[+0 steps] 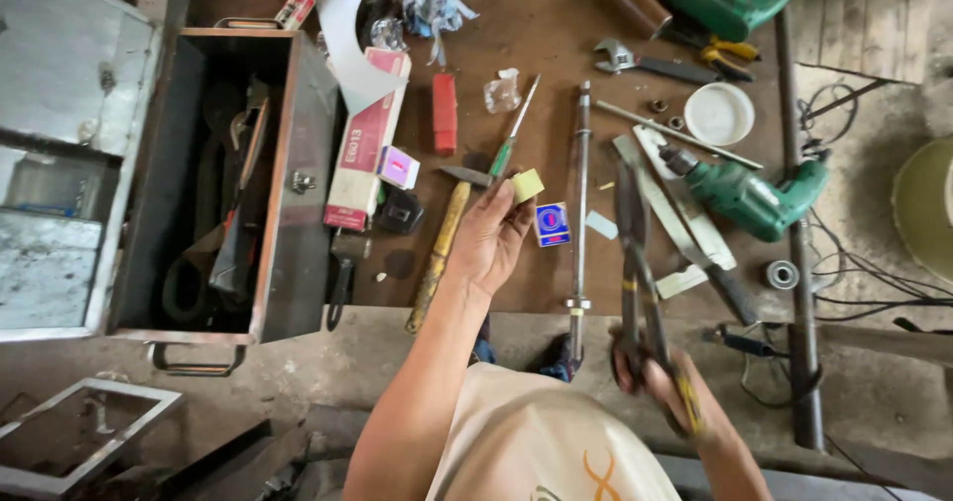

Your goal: The person works at a cluttered workbench fitting a bearing onto a metal shaft, pressing and twisting it by hand and tapping it with a hammer. They sand a small block with sandpaper, cut and trim pieces with pliers, and repeatedly test-fit the bearing on the shaft.

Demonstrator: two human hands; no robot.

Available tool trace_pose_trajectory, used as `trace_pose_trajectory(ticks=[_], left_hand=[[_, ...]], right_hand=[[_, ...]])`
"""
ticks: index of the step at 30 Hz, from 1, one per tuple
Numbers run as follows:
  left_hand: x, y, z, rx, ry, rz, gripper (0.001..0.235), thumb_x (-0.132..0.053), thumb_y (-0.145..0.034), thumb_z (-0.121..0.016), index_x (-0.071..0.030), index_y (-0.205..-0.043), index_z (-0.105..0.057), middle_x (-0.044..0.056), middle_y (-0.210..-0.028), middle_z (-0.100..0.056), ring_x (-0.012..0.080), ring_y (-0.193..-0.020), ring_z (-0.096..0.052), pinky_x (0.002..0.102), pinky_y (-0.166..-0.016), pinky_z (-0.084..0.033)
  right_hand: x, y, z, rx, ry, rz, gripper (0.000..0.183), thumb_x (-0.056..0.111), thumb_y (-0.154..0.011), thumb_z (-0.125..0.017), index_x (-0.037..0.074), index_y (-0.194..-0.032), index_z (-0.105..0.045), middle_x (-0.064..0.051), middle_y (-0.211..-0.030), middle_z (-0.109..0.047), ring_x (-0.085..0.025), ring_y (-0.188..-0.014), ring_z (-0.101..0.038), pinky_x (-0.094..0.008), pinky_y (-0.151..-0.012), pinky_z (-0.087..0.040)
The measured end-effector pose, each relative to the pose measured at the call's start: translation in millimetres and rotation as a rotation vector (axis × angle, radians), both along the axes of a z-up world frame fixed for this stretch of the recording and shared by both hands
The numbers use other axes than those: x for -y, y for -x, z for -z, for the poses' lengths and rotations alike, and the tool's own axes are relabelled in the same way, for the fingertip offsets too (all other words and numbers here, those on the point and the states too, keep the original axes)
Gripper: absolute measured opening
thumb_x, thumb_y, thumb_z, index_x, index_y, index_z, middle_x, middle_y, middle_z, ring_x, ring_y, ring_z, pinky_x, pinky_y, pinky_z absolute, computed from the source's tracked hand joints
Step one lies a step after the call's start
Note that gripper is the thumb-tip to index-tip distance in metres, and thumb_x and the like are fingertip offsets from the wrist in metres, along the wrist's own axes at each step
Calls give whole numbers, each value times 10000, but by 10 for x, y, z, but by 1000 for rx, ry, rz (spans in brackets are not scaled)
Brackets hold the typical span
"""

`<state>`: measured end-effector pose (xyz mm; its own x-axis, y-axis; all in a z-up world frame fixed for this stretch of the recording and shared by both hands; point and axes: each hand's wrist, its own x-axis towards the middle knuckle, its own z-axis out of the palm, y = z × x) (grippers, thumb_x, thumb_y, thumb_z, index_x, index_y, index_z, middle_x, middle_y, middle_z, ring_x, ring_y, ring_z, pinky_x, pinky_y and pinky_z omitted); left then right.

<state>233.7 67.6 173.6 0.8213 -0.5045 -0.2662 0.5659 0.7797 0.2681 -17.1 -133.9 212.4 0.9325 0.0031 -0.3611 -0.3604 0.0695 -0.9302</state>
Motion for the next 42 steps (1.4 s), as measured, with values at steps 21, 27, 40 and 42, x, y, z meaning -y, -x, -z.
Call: trace_pose_trajectory(ticks=[21,27,40,42], left_hand=[[937,137,-262,285,-36,172,305,-97,-975,-740,-13,-1265,-696,119,-1178,-726,241,-1105,-682,359,-1022,-547],[980,194,-368,299,-35,178,310,-97,-984,-728,0,-1275,-686,132,-1162,-738,264,-1065,-718,387,-977,-580],[940,196,-382,273,-56,239,300,-101,-993,-714,-18,-1280,-689,143,-1135,-751,270,-1007,-744,411,-920,-618],[946,201,-393,280,-42,230,294,-99,-992,-714,-19,-1275,-694,137,-1145,-747,260,-1020,-737,417,-931,-617]], right_hand=[[113,359,-160,-242,59,102,1397,863,-392,-791,66,-1502,-503,-59,-997,-606,-202,-868,-590,-353,-785,-508],[92,290,-117,-148,8,127,1388,857,-449,-807,3,-1495,-485,-64,-1004,-596,-198,-891,-571,-354,-800,-495],[65,226,-146,-103,-9,174,1323,813,-487,-836,-11,-1466,-497,-31,-927,-551,-159,-829,-565,-314,-725,-481],[73,238,-155,-116,36,174,1278,817,-493,-814,-2,-1435,-541,-18,-868,-561,-147,-766,-564,-303,-682,-470]])
